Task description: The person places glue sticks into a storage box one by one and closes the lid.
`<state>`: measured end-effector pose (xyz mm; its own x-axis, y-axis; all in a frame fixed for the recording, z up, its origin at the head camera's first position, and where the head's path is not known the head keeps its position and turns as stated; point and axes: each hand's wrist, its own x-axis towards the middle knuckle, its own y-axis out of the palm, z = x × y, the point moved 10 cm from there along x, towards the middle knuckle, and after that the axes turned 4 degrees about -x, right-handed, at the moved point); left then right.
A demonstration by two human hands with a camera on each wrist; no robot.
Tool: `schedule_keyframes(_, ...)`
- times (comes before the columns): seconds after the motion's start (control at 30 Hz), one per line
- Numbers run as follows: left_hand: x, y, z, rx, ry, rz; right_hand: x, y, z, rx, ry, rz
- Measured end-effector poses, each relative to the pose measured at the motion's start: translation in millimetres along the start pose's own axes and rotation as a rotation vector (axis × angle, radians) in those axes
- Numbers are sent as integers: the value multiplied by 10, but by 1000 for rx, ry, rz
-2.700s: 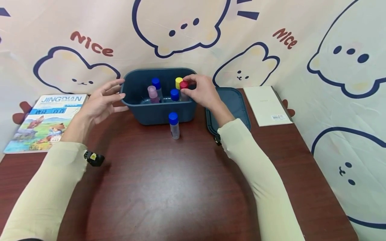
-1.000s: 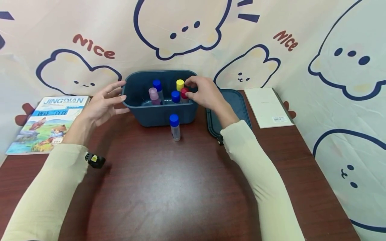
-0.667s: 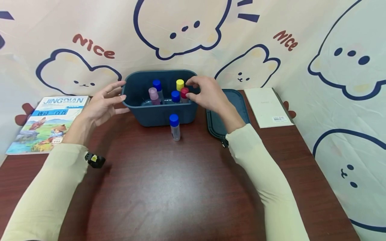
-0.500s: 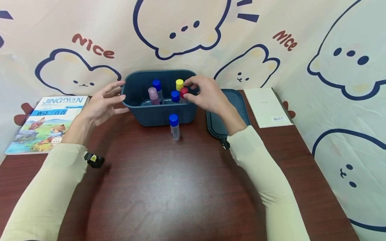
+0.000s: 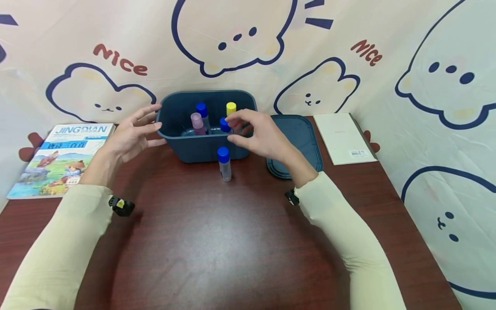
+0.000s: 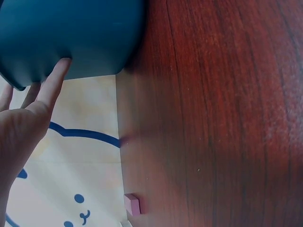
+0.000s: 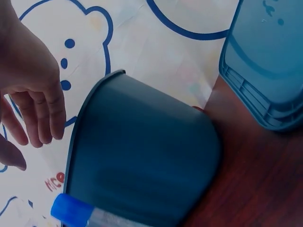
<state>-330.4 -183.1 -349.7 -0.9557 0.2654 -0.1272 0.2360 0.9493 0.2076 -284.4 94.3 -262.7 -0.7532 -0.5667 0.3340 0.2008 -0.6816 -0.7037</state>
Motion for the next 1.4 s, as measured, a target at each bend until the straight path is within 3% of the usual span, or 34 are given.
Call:
schedule_keyframes(0.27,-4,-4,8,-3,-4,-3,-127,201,5,78,-42,56)
schedule_keyframes(0.83,15,-30,10,-27,-1,-5,-208,607,-268,161,133,161)
schedule_keyframes(1.4,26,-6,19,-26,-4,9,-192,651,-268,155,96,94)
